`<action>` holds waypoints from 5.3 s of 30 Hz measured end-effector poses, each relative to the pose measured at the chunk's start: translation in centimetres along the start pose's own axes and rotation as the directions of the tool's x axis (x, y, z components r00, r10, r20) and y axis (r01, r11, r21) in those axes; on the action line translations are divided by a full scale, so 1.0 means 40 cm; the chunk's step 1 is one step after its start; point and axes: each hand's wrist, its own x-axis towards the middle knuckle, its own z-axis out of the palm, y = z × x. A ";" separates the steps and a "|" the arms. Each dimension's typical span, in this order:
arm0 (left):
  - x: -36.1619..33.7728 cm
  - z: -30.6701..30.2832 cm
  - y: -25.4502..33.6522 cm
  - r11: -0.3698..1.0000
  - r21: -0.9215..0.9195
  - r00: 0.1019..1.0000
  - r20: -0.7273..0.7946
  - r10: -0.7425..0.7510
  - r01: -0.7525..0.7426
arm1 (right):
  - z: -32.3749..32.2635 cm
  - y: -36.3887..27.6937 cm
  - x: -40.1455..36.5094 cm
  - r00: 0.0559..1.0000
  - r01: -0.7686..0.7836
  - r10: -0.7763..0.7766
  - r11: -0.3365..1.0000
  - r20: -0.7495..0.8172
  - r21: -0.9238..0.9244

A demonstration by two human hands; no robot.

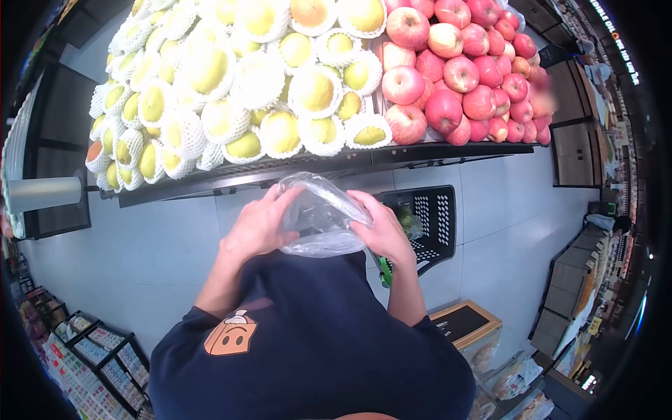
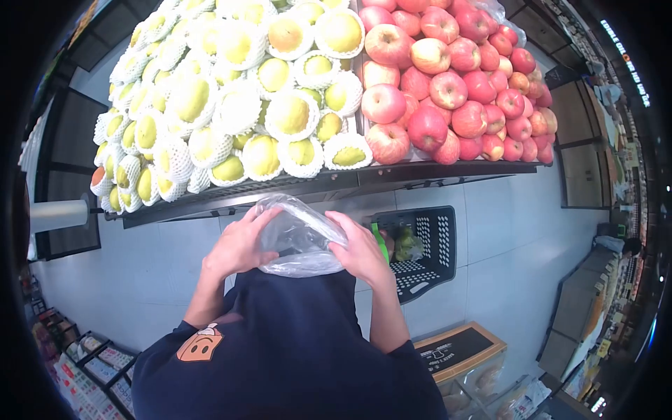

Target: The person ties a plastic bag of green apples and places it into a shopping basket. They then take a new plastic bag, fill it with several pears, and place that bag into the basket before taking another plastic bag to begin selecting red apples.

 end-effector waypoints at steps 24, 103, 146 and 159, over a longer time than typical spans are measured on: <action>-0.019 -0.303 -0.226 0.767 -0.582 0.957 -0.075 0.281 -0.271 | -0.010 -0.254 0.344 0.861 0.111 -0.205 0.969 -0.465 -0.222; 0.202 -0.256 0.085 0.752 -0.289 0.736 -0.574 0.359 -0.593 | -0.198 -0.278 0.388 0.864 0.214 -0.482 0.613 -0.146 -0.761; 0.280 -0.286 0.127 0.880 0.462 0.951 -0.205 0.231 -0.114 | -0.220 -0.218 0.412 0.890 0.178 -0.445 0.536 -0.096 -0.825; 0.299 -0.297 0.149 0.927 0.349 0.911 -0.324 0.256 -0.136 | -0.270 -0.416 0.244 0.849 0.458 -0.519 0.633 0.096 -0.624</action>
